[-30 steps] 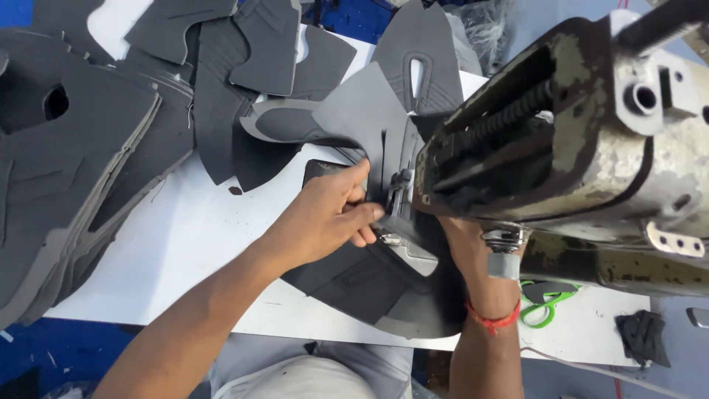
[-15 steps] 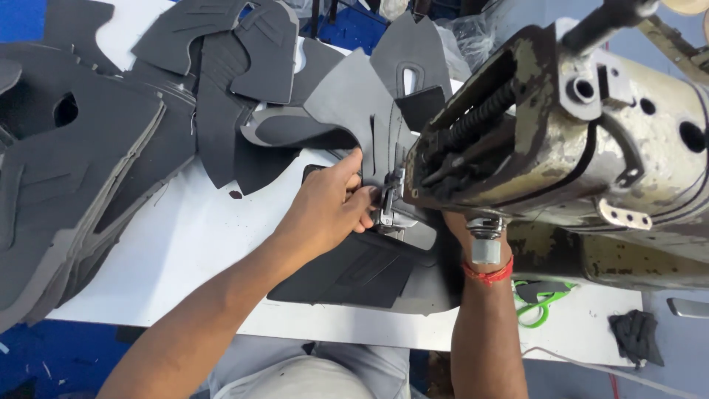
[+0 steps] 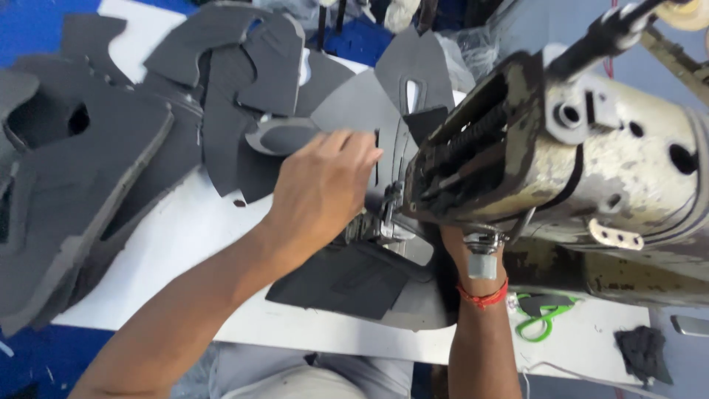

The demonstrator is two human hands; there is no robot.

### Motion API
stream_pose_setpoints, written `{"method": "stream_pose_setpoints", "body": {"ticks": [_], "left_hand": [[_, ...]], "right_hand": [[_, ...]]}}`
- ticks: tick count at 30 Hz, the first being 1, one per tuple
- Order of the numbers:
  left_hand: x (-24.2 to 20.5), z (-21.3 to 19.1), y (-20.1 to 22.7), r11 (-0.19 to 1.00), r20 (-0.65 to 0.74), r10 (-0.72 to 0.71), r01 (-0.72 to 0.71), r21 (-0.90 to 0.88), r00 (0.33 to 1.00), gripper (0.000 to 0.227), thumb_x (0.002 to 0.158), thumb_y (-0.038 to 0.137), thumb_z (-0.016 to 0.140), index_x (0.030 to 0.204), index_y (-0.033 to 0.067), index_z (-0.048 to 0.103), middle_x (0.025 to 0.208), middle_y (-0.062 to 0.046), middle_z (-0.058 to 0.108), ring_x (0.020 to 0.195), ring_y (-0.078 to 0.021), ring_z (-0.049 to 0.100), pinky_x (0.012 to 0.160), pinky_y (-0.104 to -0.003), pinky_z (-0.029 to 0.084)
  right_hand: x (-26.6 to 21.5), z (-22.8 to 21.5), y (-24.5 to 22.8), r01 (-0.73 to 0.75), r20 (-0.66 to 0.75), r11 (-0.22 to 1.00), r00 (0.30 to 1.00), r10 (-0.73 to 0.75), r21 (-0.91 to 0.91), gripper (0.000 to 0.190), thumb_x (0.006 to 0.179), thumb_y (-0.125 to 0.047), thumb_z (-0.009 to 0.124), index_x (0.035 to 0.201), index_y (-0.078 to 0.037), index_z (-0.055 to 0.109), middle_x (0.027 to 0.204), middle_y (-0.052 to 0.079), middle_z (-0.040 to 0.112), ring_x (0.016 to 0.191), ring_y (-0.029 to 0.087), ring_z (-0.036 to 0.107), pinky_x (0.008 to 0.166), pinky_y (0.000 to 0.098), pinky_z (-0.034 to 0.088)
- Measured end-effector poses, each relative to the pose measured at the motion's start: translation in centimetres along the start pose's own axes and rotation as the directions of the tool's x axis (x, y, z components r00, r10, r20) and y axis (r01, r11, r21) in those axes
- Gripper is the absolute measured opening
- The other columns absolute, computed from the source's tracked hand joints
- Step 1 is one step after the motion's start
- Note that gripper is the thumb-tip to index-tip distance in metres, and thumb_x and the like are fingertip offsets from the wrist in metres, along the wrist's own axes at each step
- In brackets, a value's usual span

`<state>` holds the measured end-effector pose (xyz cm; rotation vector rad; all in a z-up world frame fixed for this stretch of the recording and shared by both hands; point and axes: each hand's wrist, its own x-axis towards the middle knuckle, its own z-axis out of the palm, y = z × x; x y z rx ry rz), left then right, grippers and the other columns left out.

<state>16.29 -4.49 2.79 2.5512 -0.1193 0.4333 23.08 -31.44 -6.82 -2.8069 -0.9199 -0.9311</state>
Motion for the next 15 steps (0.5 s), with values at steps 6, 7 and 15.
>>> {"method": "stream_pose_setpoints", "body": {"ticks": [6, 7, 15], "left_hand": [[7.5, 5.2, -6.1, 0.856, -0.256, 0.514, -0.471, 0.214, 0.819, 0.067, 0.087, 0.057, 0.066, 0.112, -0.005, 0.066, 0.083, -0.021, 0.073, 0.078, -0.0395, 0.072, 0.086, -0.066, 0.052], [6.9, 3.3, -6.2, 0.855, -0.253, 0.515, -0.471, 0.215, 0.819, 0.067, 0.087, 0.057, 0.066, 0.112, -0.005, 0.066, 0.083, -0.021, 0.073, 0.078, -0.0395, 0.072, 0.086, -0.066, 0.052], [-4.8, -8.5, -6.0, 0.924, 0.695, -0.245, 0.38, -0.044, 0.676, 0.079, 0.08, 0.054, 0.073, 0.145, 0.0212, 0.045, 0.073, -0.012, 0.076, 0.064, -0.027, 0.074, 0.067, -0.04, 0.057]], "right_hand": [[-2.4, -2.4, 1.9, -0.215, 0.108, 0.975, 0.969, 0.22, -0.057, 0.023, 0.096, -0.029, 0.067, 0.102, -0.007, 0.069, 0.103, 0.014, 0.067, 0.093, 0.027, 0.059, 0.084, 0.0402, 0.043], [-3.1, -2.8, 2.3, -0.254, 0.129, 0.965, 0.957, 0.261, -0.067, 0.022, 0.097, -0.029, 0.066, 0.099, -0.007, 0.068, 0.099, 0.013, 0.067, 0.09, 0.025, 0.059, 0.081, 0.0382, 0.043], [-1.9, -12.0, -5.1, -0.828, 0.469, 0.338, 0.539, 0.7, 0.448, 0.029, 0.107, -0.015, 0.052, 0.091, 0.003, 0.069, 0.07, 0.011, 0.062, 0.057, 0.013, 0.046, 0.053, 0.0317, 0.03]]}}
